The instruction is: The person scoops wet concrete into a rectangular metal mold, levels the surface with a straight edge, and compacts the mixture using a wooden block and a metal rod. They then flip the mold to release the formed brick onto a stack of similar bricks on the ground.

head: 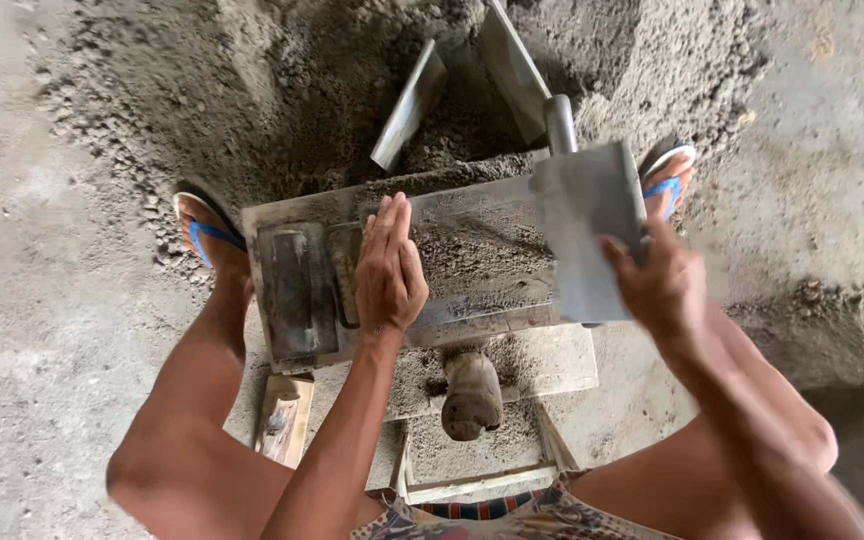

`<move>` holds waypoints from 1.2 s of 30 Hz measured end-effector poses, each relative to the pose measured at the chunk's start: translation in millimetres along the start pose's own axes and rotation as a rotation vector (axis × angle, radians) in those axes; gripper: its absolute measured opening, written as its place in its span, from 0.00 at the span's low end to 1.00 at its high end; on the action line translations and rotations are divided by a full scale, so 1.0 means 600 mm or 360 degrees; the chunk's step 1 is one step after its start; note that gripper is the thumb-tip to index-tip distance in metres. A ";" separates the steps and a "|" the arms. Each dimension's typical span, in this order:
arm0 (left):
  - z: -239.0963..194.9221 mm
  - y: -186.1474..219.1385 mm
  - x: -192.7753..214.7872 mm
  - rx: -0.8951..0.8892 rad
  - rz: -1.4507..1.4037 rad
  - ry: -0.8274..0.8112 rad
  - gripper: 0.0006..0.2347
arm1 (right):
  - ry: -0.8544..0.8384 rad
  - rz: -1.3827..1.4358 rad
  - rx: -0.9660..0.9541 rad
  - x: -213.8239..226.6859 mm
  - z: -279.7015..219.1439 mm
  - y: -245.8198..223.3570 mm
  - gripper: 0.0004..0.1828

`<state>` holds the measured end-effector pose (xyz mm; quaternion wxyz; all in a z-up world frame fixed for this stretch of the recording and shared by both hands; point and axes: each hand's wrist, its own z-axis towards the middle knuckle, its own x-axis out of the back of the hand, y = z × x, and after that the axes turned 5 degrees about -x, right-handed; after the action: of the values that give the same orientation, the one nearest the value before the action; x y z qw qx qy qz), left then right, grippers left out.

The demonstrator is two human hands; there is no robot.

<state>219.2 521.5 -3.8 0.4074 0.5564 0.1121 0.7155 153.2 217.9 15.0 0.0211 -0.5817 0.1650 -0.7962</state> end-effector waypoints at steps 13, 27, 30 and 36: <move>-0.053 -0.049 0.153 0.0369 -0.0462 0.0520 0.23 | -0.0238 0.0165 -0.0554 -0.038 -0.047 -0.174 0.21; -0.024 -0.022 0.078 0.0327 -0.0453 0.0441 0.20 | -0.0862 0.0394 -0.0497 0.000 -0.031 -0.352 0.31; -0.020 -0.010 0.038 0.0216 -0.0481 0.0284 0.20 | -0.0894 0.0079 -0.0528 0.023 -0.016 -0.302 0.41; -0.024 0.016 -0.003 -0.0052 0.0041 0.0059 0.19 | -0.0933 -0.0048 -0.0750 0.038 -0.018 -0.188 0.44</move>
<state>202.3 518.4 -4.5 0.4051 0.5377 0.1008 0.7325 153.4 321.9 65.5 -0.0788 -0.7762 0.3219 -0.5363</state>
